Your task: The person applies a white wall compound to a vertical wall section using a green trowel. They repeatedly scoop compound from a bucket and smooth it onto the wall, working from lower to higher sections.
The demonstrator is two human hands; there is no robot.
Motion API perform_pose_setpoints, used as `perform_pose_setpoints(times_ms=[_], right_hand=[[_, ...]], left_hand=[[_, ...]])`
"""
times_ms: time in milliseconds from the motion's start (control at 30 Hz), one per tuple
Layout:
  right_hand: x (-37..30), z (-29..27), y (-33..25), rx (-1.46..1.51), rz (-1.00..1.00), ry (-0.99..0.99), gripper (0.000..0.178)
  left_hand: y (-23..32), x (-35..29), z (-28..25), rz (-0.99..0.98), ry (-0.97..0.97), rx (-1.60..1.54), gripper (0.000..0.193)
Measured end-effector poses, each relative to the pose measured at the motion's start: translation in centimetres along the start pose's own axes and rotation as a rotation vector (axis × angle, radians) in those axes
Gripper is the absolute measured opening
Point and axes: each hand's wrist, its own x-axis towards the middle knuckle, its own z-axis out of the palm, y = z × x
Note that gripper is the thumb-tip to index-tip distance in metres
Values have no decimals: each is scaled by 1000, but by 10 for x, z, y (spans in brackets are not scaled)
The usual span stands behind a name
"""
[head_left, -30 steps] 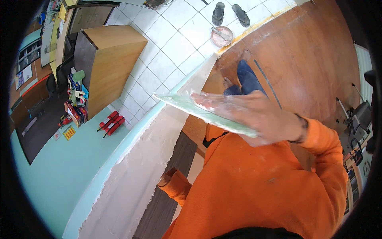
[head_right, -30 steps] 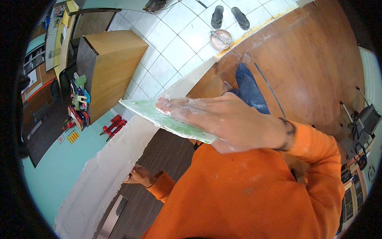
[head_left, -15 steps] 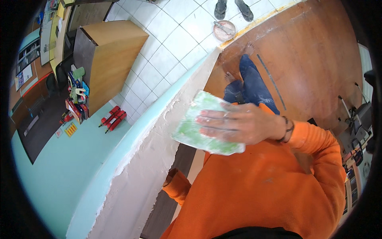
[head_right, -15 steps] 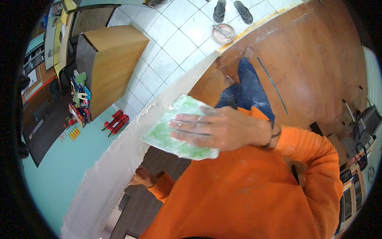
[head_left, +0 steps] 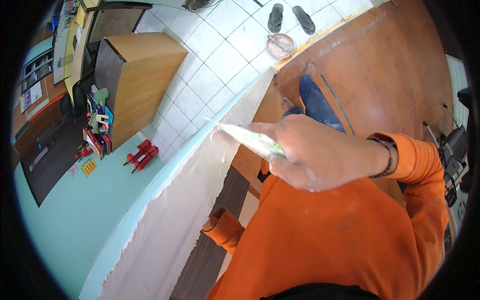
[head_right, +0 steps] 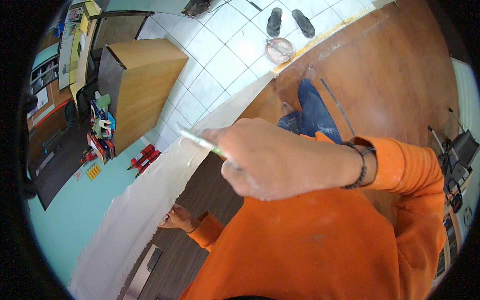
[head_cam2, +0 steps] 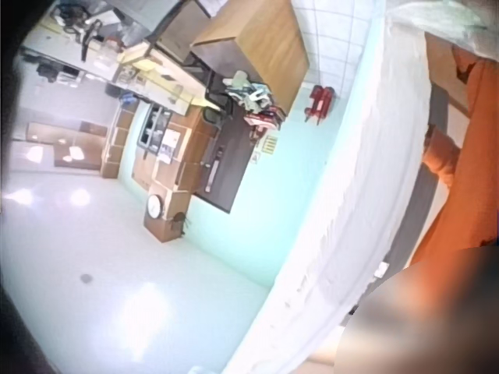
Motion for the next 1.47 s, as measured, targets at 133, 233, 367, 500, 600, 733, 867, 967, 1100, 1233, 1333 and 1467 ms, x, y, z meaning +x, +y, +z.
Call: perform_pose_setpoints(times_ms=[133, 233, 367, 500, 600, 733, 867, 967, 1100, 1233, 1333, 1467], right_hand=[[-8, 15, -31, -180, -193, 3, 62], [-23, 24, -40, -115, -208, -47, 61], [-50, 41, -36, -193, -537, 26, 64], [-68, 34, 0, -129, -642, 97, 70], [-56, 18, 45, -302, -530, 325, 72], [-12, 38, 81, -438, -593, 446, 64], [21, 76, 87, -604, -743, 560, 57], [23, 83, 89, -666, -750, 548, 52], [0, 67, 101, -723, -731, 403, 46], [-20, 38, 107, -597, -659, 394, 46], [-1, 20, 94, -330, -687, 513, 62], [8, -4, 48, -146, -150, 118, 61]], left_hand=[[2, 0, 1, 1, -13, -22, 43], [4, 1, 3, -2, -29, -36, 43], [6, 1, 4, -1, -40, -38, 44], [7, 1, 3, -3, -48, -28, 44], [8, -2, 0, -4, -39, -15, 44], [10, -6, 0, -3, -39, -2, 44], [13, -5, -4, 9, -47, 16, 44], [12, -5, -6, 14, -51, 24, 44], [11, -5, -3, 15, -46, 19, 45], [12, -1, 3, 15, -54, 5, 45], [16, 1, 4, 6, -65, -14, 45], [18, 8, 5, 22, -98, -7, 45]])
